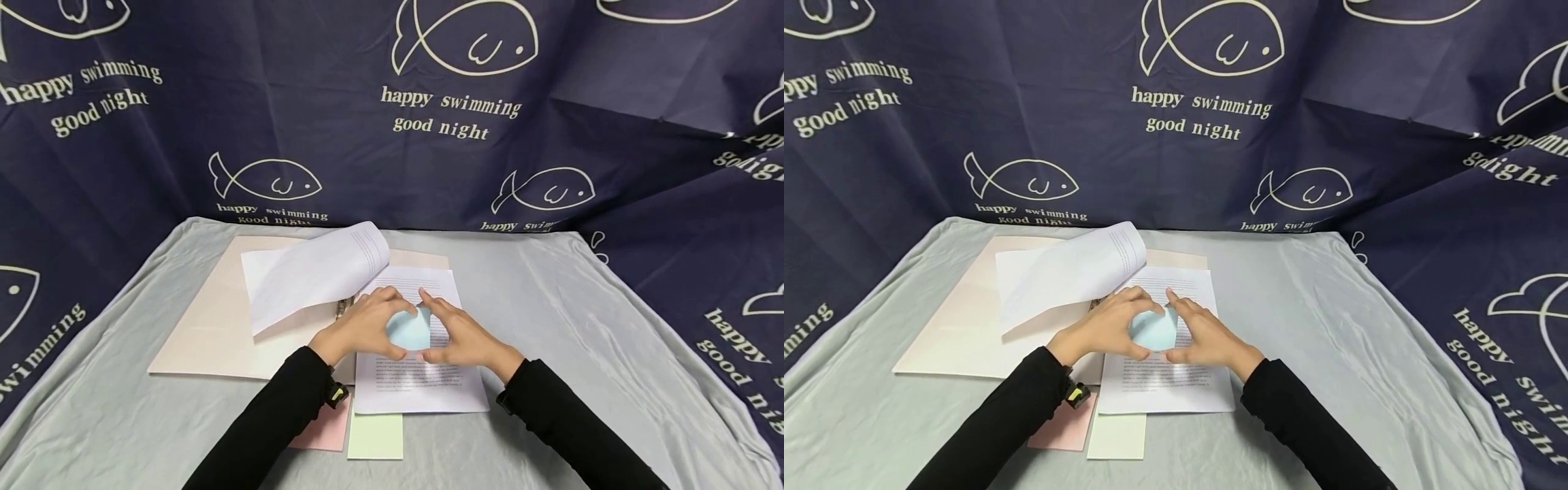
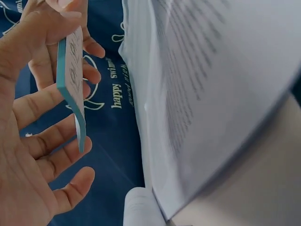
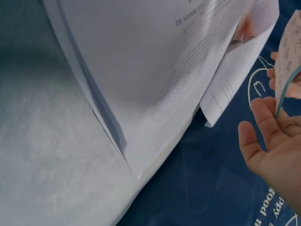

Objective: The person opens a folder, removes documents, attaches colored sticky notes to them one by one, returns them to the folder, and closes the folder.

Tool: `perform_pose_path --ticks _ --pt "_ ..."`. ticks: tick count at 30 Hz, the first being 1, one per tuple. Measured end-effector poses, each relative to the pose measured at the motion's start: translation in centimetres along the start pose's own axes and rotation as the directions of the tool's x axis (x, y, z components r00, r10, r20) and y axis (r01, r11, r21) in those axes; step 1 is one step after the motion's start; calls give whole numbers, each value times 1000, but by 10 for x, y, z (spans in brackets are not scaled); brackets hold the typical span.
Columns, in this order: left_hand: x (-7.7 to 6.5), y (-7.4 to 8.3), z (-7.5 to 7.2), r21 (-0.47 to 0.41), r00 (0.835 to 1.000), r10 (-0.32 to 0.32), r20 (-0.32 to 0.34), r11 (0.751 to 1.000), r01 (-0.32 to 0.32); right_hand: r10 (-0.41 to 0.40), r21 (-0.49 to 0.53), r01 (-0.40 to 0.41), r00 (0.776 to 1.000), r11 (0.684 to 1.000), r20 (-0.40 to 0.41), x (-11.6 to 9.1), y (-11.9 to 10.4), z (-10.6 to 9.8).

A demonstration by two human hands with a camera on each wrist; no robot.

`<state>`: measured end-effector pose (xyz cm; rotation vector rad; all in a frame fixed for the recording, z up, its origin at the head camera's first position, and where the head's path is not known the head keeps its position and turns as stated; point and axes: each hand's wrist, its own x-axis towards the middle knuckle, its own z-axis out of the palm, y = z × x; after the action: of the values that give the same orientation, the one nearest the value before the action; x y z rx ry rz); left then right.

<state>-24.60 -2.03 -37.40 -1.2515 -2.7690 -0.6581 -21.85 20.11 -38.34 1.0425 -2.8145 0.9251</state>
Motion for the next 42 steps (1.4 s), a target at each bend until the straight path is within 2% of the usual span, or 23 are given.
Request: perform_pose_path --ticks 4,9,14,18,22,27,33,38,42 --pt "-8 -8 -1 -47 1000 -15 -17 999 14 -11 11 11 1000 1000 -16 1 1 2" --pt "-21 -21 -2 -157 999 -50 -18 986 46 -5 25 6 1000 1000 -30 0 1 2" --pt "-28 -29 4 -206 999 -24 -41 978 15 -9 45 10 1000 999 -19 -2 1 6" --pt "-28 -29 7 -188 997 -11 -82 982 -5 -20 74 20 1000 997 -3 0 2 10" --pt "-28 -25 10 -171 996 -29 -89 985 14 27 85 -29 999 996 21 -1 -2 13" --pt "-25 -19 13 -149 995 -58 -84 988 45 92 26 -92 996 995 4 1 -8 17" --pt "-22 -18 16 -112 992 -48 -118 993 34 113 -48 -116 992 992 -50 5 -10 20" --pt "-21 -19 18 -128 994 -61 -96 991 49 116 -27 -117 993 993 -30 6 -11 20" --pt "-22 -19 20 -146 995 -71 -70 987 60 84 1 -84 996 997 -40 7 -10 19"
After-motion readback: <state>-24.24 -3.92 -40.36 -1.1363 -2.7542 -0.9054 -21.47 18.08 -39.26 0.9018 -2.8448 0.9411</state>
